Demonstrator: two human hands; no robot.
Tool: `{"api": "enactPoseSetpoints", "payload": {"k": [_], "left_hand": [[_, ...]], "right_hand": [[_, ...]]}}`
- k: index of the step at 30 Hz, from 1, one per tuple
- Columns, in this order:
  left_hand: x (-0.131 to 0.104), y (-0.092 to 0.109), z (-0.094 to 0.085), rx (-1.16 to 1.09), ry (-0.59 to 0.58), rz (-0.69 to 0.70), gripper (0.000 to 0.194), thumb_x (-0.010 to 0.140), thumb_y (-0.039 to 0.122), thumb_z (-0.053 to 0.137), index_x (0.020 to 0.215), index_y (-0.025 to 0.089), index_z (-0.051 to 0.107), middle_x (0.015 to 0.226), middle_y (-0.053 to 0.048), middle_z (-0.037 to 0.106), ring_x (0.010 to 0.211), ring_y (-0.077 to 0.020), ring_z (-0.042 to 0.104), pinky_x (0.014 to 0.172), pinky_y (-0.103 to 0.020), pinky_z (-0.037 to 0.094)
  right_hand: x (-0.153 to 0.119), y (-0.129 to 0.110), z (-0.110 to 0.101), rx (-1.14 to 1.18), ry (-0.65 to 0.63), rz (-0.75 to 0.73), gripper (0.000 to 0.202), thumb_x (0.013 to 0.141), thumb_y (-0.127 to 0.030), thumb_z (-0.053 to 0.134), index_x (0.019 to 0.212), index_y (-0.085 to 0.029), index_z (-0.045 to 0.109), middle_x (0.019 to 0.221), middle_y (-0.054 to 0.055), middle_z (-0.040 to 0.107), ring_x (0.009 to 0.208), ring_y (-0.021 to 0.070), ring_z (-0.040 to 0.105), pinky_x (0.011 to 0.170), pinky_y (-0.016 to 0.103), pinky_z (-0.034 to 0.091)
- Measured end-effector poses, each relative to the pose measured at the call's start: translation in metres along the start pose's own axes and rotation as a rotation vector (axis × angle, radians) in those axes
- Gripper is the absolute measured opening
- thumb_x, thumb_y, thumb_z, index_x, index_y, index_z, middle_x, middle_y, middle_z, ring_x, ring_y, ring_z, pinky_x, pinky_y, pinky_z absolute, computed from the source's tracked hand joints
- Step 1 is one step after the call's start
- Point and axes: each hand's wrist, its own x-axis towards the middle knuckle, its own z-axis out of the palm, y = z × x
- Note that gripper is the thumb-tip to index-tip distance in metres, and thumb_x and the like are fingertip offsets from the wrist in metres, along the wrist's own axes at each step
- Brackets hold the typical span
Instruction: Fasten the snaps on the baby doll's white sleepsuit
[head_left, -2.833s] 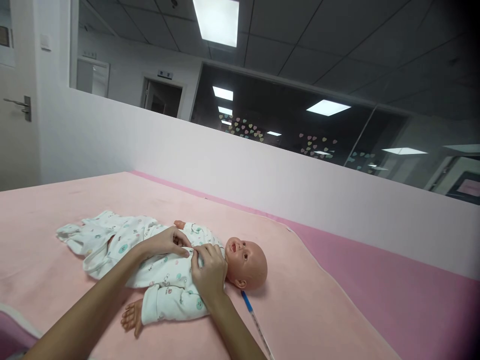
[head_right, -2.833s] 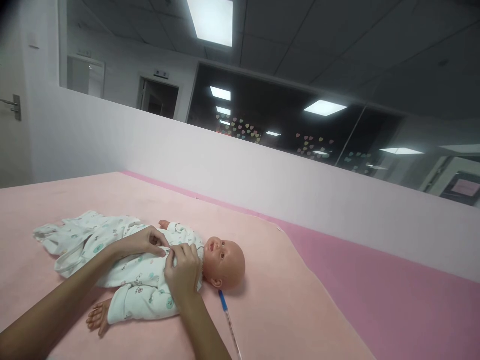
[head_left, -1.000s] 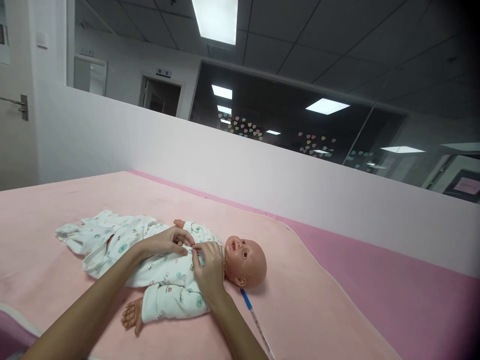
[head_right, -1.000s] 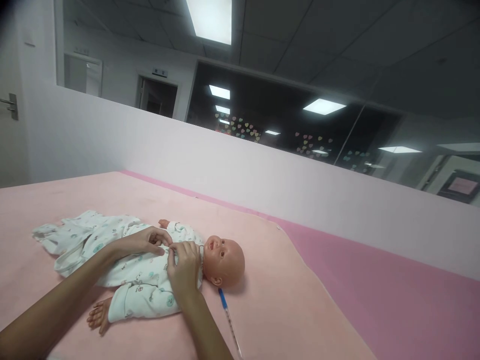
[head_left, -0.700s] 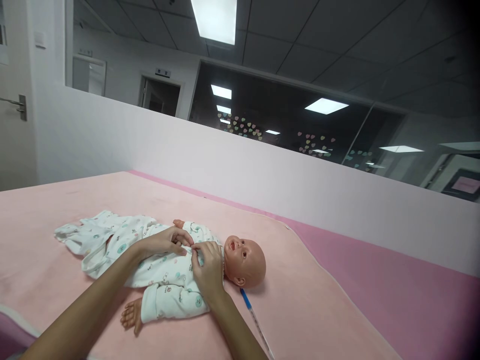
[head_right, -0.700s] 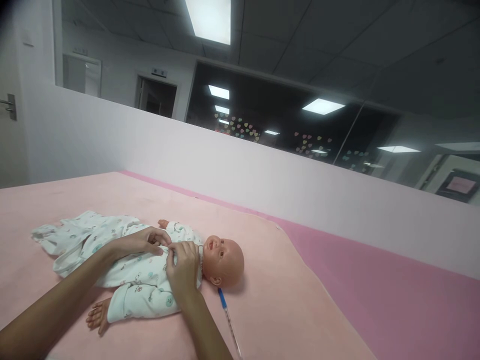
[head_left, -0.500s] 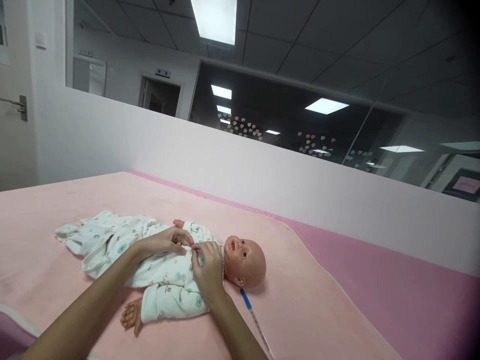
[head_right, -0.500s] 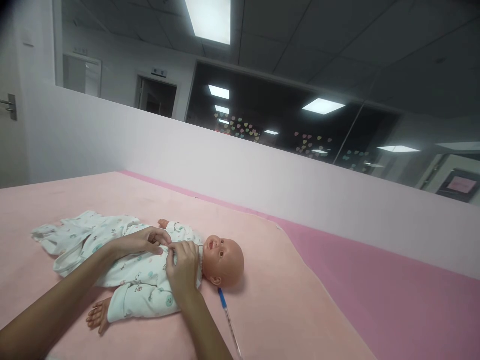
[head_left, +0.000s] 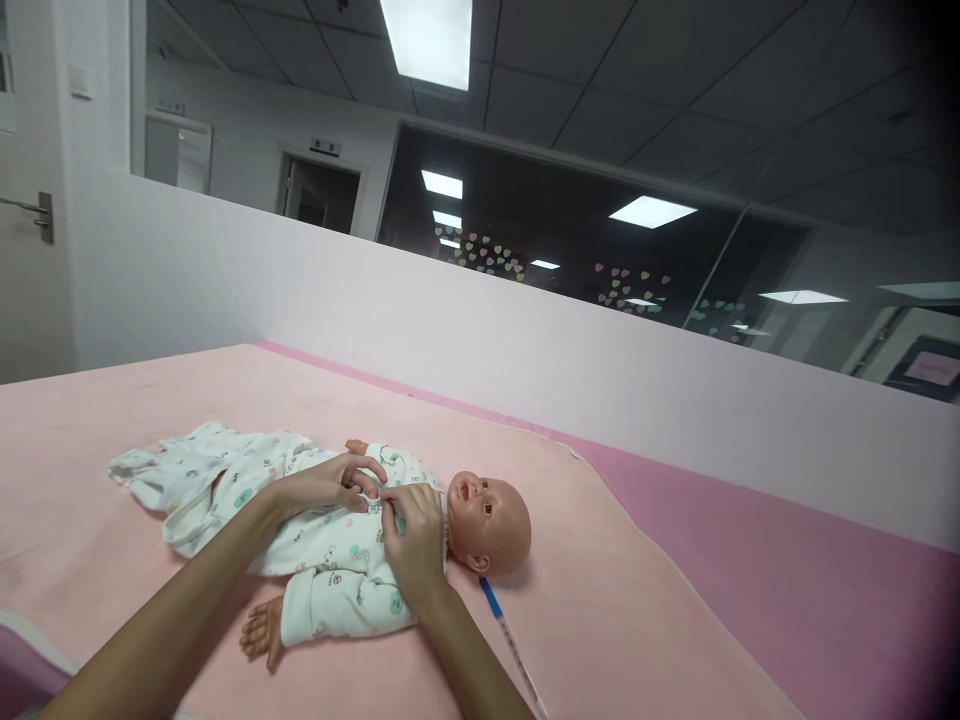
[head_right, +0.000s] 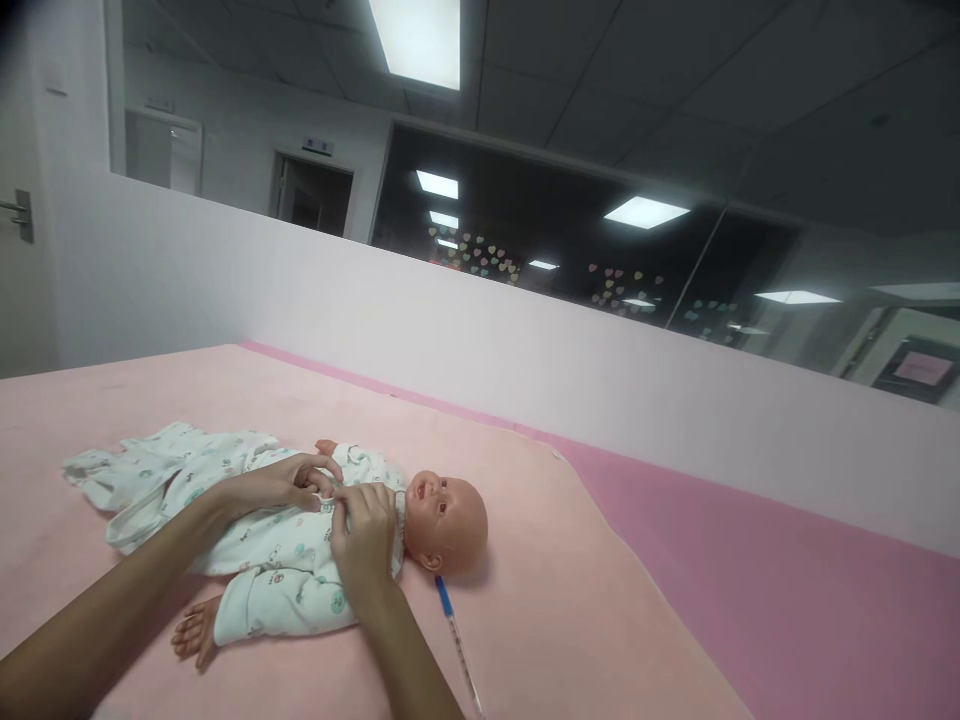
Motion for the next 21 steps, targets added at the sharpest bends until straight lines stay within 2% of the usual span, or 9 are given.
{"api": "enactPoseSetpoints", "payload": {"k": [4, 7, 9, 11, 13, 16, 18, 21], "left_hand": [[0.0004, -0.0015, -0.0015, -0.005, -0.002, -0.002, 0.041, 0.062, 0.02, 0.067, 0.101, 0.021, 0.053, 0.081, 0.001, 0.056, 0.075, -0.0106, 0.048, 0.07, -0.024, 0.037], [0.0002, -0.0014, -0.0025, 0.075, 0.009, 0.02, 0.044, 0.064, 0.022, 0.067, 0.105, 0.023, 0.052, 0.086, 0.001, 0.056, 0.071, -0.0092, 0.045, 0.067, -0.023, 0.035], [0.0005, -0.0007, -0.0025, 0.154, 0.009, 0.056, 0.038, 0.064, 0.024, 0.067, 0.101, 0.022, 0.056, 0.084, 0.001, 0.053, 0.069, -0.0083, 0.04, 0.063, -0.022, 0.032], [0.0015, -0.0001, -0.0021, 0.234, 0.009, 0.088, 0.029, 0.065, 0.027, 0.067, 0.093, 0.02, 0.062, 0.07, 0.003, 0.046, 0.063, -0.0076, 0.035, 0.058, -0.021, 0.028], [0.0028, 0.0, -0.0015, 0.292, 0.023, 0.096, 0.025, 0.066, 0.031, 0.067, 0.088, 0.018, 0.065, 0.059, 0.005, 0.033, 0.058, -0.0072, 0.029, 0.054, -0.022, 0.022], [0.0037, -0.0001, -0.0009, 0.332, 0.053, 0.088, 0.027, 0.065, 0.034, 0.067, 0.088, 0.018, 0.068, 0.055, 0.006, 0.024, 0.055, -0.007, 0.024, 0.052, -0.023, 0.018], [0.0033, 0.0001, -0.001, 0.355, 0.059, 0.087, 0.027, 0.065, 0.034, 0.068, 0.087, 0.019, 0.069, 0.055, 0.006, 0.029, 0.056, -0.0072, 0.025, 0.052, -0.023, 0.019], [0.0026, 0.0002, -0.0018, 0.375, 0.026, 0.092, 0.026, 0.064, 0.035, 0.068, 0.086, 0.021, 0.07, 0.065, 0.002, 0.048, 0.062, -0.0083, 0.034, 0.056, -0.023, 0.026]], "right_hand": [[-0.0002, -0.0001, 0.0, -0.014, 0.015, -0.016, 0.016, 0.077, -0.008, 0.048, 0.076, -0.02, 0.058, 0.074, -0.001, 0.06, 0.075, 0.0136, 0.047, 0.07, 0.028, 0.032], [-0.0004, 0.0001, -0.0001, -0.024, 0.033, -0.016, 0.016, 0.077, -0.007, 0.048, 0.077, -0.02, 0.058, 0.074, -0.001, 0.06, 0.075, 0.0135, 0.048, 0.069, 0.028, 0.033], [-0.0007, 0.0002, -0.0002, -0.02, 0.047, -0.018, 0.016, 0.077, -0.007, 0.048, 0.078, -0.02, 0.059, 0.076, -0.001, 0.061, 0.076, 0.0134, 0.048, 0.07, 0.028, 0.034], [-0.0012, 0.0004, -0.0002, -0.015, 0.057, -0.023, 0.016, 0.078, -0.008, 0.049, 0.08, -0.02, 0.059, 0.077, -0.001, 0.061, 0.077, 0.0134, 0.049, 0.071, 0.028, 0.034], [-0.0018, 0.0008, 0.0001, -0.013, 0.065, -0.026, 0.016, 0.078, -0.008, 0.049, 0.08, -0.02, 0.06, 0.078, -0.001, 0.062, 0.077, 0.0136, 0.049, 0.071, 0.028, 0.035], [-0.0029, 0.0016, 0.0008, -0.009, 0.071, -0.021, 0.017, 0.078, -0.007, 0.048, 0.08, -0.02, 0.06, 0.077, -0.001, 0.062, 0.077, 0.0137, 0.049, 0.07, 0.028, 0.035], [-0.0036, 0.0022, 0.0014, -0.006, 0.077, -0.017, 0.017, 0.079, -0.007, 0.048, 0.08, -0.02, 0.059, 0.076, 0.0, 0.061, 0.077, 0.0138, 0.048, 0.07, 0.028, 0.035], [-0.0041, 0.0028, 0.0022, -0.006, 0.085, -0.023, 0.017, 0.08, -0.008, 0.047, 0.079, -0.02, 0.059, 0.075, -0.001, 0.06, 0.076, 0.0135, 0.048, 0.07, 0.028, 0.035]]}}
